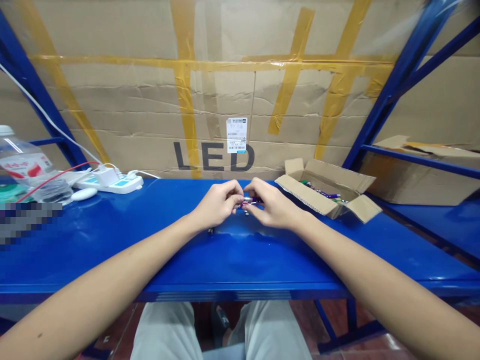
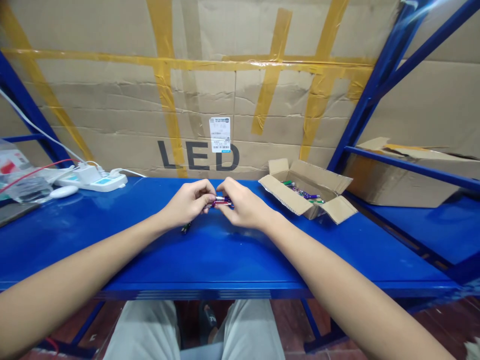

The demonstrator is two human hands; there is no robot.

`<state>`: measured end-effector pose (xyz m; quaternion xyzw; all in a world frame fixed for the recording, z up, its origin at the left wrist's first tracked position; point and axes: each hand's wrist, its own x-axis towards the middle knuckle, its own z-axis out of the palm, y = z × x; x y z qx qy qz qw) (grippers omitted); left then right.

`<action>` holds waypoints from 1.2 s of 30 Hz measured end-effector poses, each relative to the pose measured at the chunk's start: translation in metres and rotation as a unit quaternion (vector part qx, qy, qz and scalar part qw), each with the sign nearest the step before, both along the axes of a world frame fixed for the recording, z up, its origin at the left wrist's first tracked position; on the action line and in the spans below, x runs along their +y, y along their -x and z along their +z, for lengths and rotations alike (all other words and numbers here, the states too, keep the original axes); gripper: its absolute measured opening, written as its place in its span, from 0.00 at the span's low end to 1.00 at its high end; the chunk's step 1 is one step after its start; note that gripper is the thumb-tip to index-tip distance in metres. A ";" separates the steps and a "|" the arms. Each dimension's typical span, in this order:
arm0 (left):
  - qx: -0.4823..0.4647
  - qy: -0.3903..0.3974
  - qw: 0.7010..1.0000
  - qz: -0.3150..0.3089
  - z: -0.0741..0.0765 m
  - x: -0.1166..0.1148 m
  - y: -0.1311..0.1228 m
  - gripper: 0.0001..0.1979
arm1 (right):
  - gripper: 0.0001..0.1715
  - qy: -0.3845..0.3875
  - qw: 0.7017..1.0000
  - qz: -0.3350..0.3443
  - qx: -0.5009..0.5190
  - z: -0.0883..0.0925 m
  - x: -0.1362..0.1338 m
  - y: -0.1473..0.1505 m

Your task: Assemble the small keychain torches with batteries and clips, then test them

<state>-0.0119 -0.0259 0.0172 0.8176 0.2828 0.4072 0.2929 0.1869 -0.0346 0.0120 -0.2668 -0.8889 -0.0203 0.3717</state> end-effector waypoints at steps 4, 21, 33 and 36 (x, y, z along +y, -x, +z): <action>-0.006 0.016 1.000 -0.003 -0.001 0.001 0.000 0.05 | 0.09 -0.021 1.000 0.014 0.011 0.001 0.000 0.000; 0.099 -0.218 0.971 0.013 0.001 0.003 0.007 0.07 | 0.10 0.148 0.986 0.017 0.079 0.006 -0.003 0.005; 0.174 -0.255 0.951 0.003 0.000 0.007 0.010 0.08 | 0.16 0.401 0.900 0.059 0.158 -0.002 0.002 0.003; 0.143 -0.224 0.964 0.000 0.001 0.006 0.008 0.07 | 0.15 0.372 0.916 0.053 0.143 0.000 0.002 0.003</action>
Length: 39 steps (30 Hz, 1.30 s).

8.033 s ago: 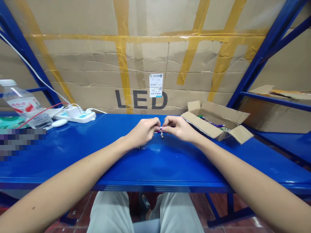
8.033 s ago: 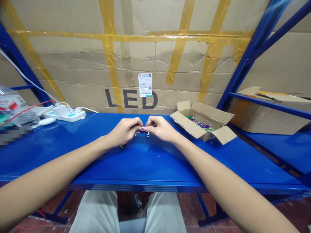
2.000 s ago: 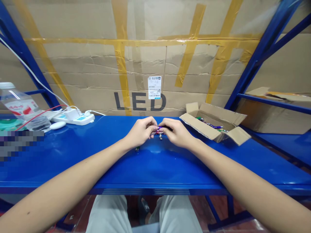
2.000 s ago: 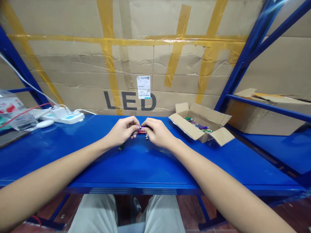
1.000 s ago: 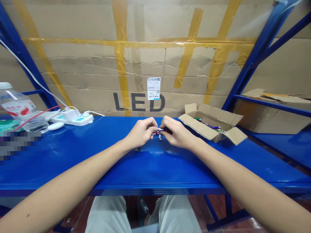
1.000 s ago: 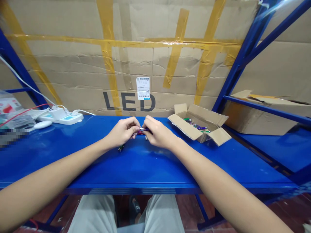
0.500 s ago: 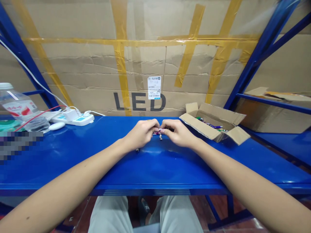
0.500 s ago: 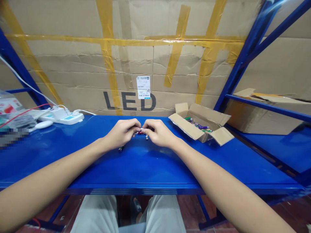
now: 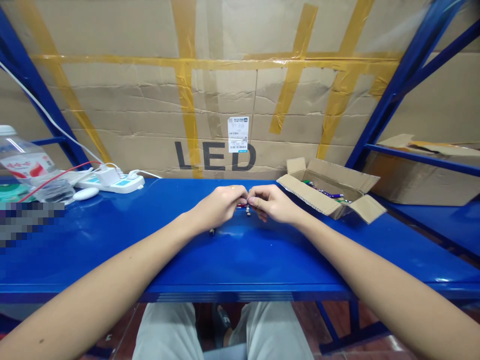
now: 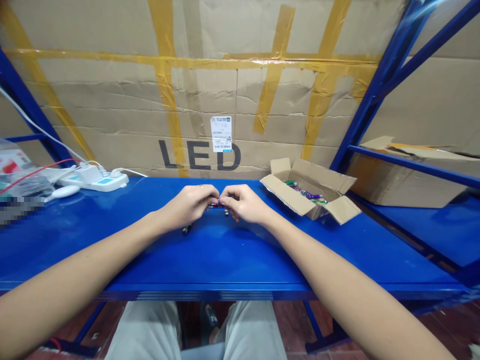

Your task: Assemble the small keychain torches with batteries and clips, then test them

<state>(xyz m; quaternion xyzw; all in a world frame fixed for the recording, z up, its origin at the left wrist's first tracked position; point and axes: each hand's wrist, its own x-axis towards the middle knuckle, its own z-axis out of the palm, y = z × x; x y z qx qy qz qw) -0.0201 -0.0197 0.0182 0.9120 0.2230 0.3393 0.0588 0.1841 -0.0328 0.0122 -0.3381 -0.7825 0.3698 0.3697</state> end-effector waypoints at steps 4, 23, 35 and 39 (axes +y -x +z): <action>-0.064 0.138 0.988 0.003 0.000 -0.001 -0.004 0.05 | 0.13 -0.134 0.988 -0.031 -0.064 0.004 0.001 -0.002; -0.183 0.415 0.891 -0.006 0.002 0.002 -0.008 0.14 | 0.12 -0.074 0.997 -0.031 -0.013 0.003 0.009 -0.006; -0.189 0.434 0.881 -0.001 0.002 0.002 -0.009 0.10 | 0.18 0.045 0.998 0.003 0.051 0.002 0.010 -0.004; -0.189 0.447 0.874 0.010 0.003 0.000 -0.010 0.09 | 0.17 0.043 0.998 0.003 0.040 0.003 0.008 -0.003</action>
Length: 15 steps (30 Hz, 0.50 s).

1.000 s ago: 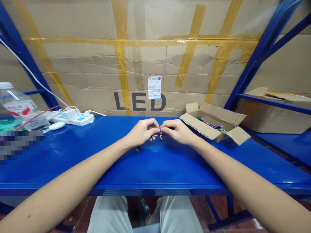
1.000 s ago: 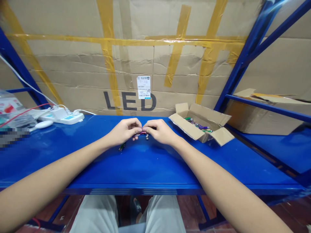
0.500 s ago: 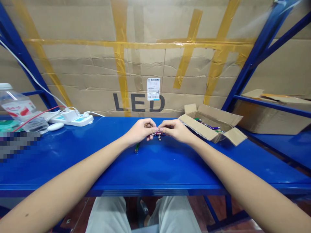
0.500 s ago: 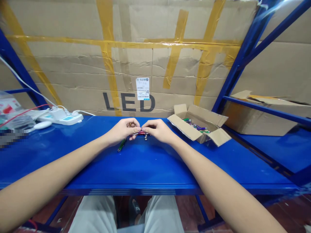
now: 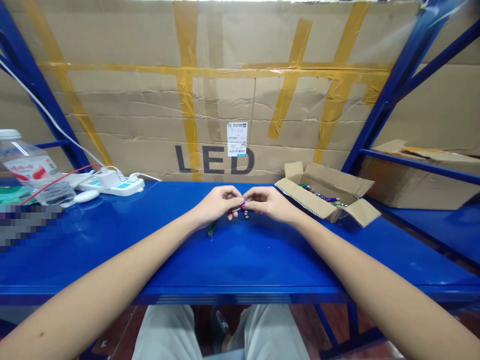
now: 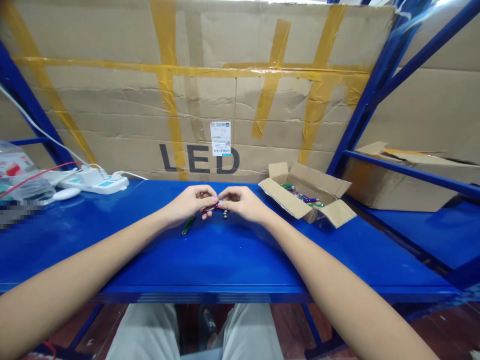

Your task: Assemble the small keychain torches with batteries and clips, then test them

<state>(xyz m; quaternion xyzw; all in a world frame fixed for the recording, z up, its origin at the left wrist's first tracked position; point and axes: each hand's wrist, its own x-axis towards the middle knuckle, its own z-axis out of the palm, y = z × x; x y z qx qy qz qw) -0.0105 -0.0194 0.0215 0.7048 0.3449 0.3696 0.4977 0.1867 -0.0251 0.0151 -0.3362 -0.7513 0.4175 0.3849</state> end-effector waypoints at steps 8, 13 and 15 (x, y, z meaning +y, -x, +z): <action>-0.043 0.075 0.996 -0.017 -0.003 0.002 0.000 0.13 | 0.15 -0.011 1.000 -0.017 -0.002 -0.007 0.008 -0.003; -0.060 0.103 0.993 -0.022 -0.004 0.003 0.000 0.13 | 0.15 -0.004 1.000 -0.009 0.006 -0.007 0.007 -0.001; -0.063 0.109 0.992 -0.019 -0.002 0.003 0.000 0.13 | 0.15 -0.003 1.000 -0.008 0.012 -0.006 0.007 -0.001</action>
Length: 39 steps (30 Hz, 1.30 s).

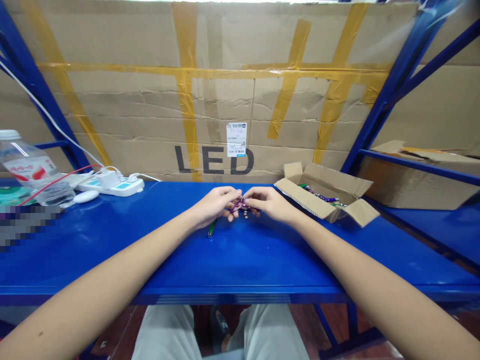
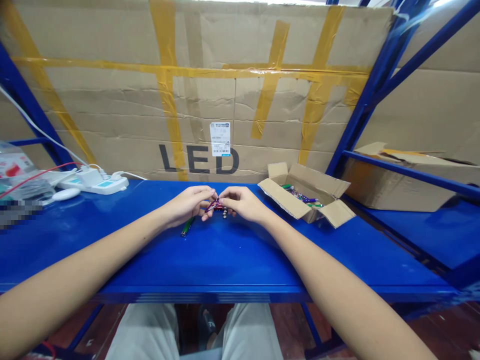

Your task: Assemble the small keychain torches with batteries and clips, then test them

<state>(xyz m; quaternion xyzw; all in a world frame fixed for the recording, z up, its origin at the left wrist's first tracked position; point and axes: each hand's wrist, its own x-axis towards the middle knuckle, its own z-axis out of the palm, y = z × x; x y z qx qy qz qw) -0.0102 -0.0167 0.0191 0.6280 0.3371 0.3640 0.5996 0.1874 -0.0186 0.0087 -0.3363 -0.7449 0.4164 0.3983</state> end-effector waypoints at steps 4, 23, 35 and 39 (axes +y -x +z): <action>-0.010 0.020 1.000 -0.007 0.003 0.000 0.000 0.14 | 0.15 0.009 1.000 -0.001 0.019 0.000 0.001 0.000; 0.004 -0.113 0.990 0.085 0.003 -0.001 -0.002 0.04 | 0.16 0.053 0.997 0.001 0.063 -0.001 -0.002 0.005; -0.050 -0.097 0.979 0.174 0.007 0.010 0.005 0.06 | 0.05 -0.099 0.969 -0.017 -0.227 -0.006 -0.020 0.025; -0.057 -0.092 0.981 0.162 0.005 0.011 0.004 0.06 | 0.04 -0.175 0.924 -0.017 -0.341 -0.010 -0.022 0.028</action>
